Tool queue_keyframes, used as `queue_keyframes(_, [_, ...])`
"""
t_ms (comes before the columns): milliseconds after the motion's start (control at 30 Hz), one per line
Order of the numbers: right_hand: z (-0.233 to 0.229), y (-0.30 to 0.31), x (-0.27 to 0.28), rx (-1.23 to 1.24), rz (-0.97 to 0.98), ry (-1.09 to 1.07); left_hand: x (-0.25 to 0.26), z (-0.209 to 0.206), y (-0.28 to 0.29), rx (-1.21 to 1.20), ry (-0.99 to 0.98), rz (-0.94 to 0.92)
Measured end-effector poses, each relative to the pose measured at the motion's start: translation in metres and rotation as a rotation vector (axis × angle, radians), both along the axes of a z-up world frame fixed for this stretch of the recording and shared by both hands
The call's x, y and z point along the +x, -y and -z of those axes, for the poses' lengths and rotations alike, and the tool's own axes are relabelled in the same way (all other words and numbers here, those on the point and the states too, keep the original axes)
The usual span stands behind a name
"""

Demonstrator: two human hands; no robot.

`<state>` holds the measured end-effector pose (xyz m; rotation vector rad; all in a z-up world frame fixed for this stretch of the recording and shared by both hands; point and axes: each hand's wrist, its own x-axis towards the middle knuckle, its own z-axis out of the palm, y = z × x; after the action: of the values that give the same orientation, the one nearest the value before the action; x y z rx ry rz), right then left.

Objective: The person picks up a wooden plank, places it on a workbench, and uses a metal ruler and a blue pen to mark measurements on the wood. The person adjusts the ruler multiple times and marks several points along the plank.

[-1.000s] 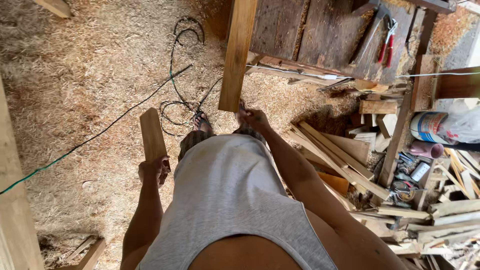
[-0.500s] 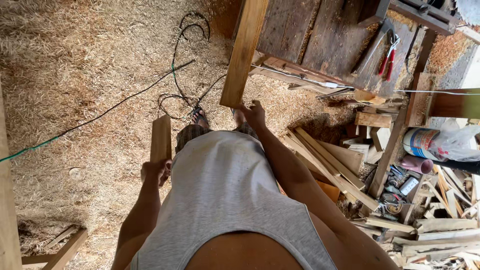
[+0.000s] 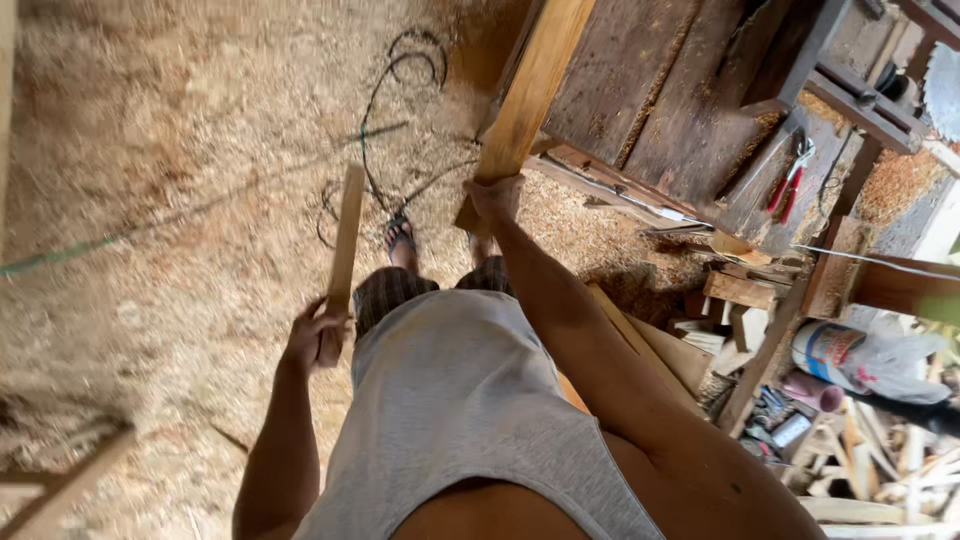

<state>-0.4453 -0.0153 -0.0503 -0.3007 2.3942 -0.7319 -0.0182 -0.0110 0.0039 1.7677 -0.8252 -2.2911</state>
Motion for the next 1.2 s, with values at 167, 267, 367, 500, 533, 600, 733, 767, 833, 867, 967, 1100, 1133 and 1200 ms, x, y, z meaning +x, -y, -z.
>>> queue_keyframes(167, [0.018,-0.026,-0.012,0.092,0.014,0.031,-0.050,0.012,0.016,0.191,-0.320,0.052])
queue_keyframes(267, [0.012,-0.045,-0.021,0.019,0.006,0.037,-0.080,0.036,0.012,0.342,-0.563,0.074])
queue_keyframes(367, [0.003,-0.038,-0.028,-0.001,0.067,-0.012,-0.117,0.069,0.004,0.410,-0.482,0.101])
queue_keyframes(500, [-0.013,-0.018,-0.024,-0.038,0.135,-0.022,-0.150,0.099,-0.014,0.414,-0.527,0.130])
queue_keyframes(533, [-0.017,-0.012,-0.022,0.008,0.135,-0.064,-0.156,0.104,-0.015,0.467,-0.599,0.128])
queue_keyframes(600, [-0.023,-0.002,-0.020,0.097,0.134,-0.152,-0.167,0.116,-0.012,0.571,-0.745,0.126])
queue_keyframes(733, [-0.026,0.006,-0.025,0.231,0.167,-0.106,-0.176,0.144,-0.008,0.610,-0.801,0.229])
queue_keyframes(767, [-0.026,0.005,-0.029,0.277,0.172,-0.094,-0.176,0.152,-0.011,0.645,-0.828,0.233])
queue_keyframes(833, [-0.021,0.011,-0.044,0.248,0.197,-0.088,-0.185,0.175,-0.009,0.620,-0.832,0.289])
queue_keyframes(867, [-0.018,0.010,-0.048,0.183,0.209,-0.085,-0.187,0.184,-0.014,0.567,-0.801,0.327])
queue_keyframes(967, [-0.008,0.014,-0.057,-0.046,0.240,-0.128,-0.197,0.209,-0.022,0.583,-0.740,0.344])
queue_keyframes(1100, [-0.007,0.002,-0.052,-0.051,0.229,-0.124,-0.204,0.213,-0.027,0.641,-0.685,0.364])
queue_keyframes(1133, [-0.008,0.000,-0.053,-0.056,0.224,-0.124,-0.210,0.211,-0.027,0.649,-0.715,0.361])
queue_keyframes(1200, [-0.008,0.003,-0.055,-0.075,0.209,-0.123,-0.218,0.207,-0.018,0.656,-0.773,0.353])
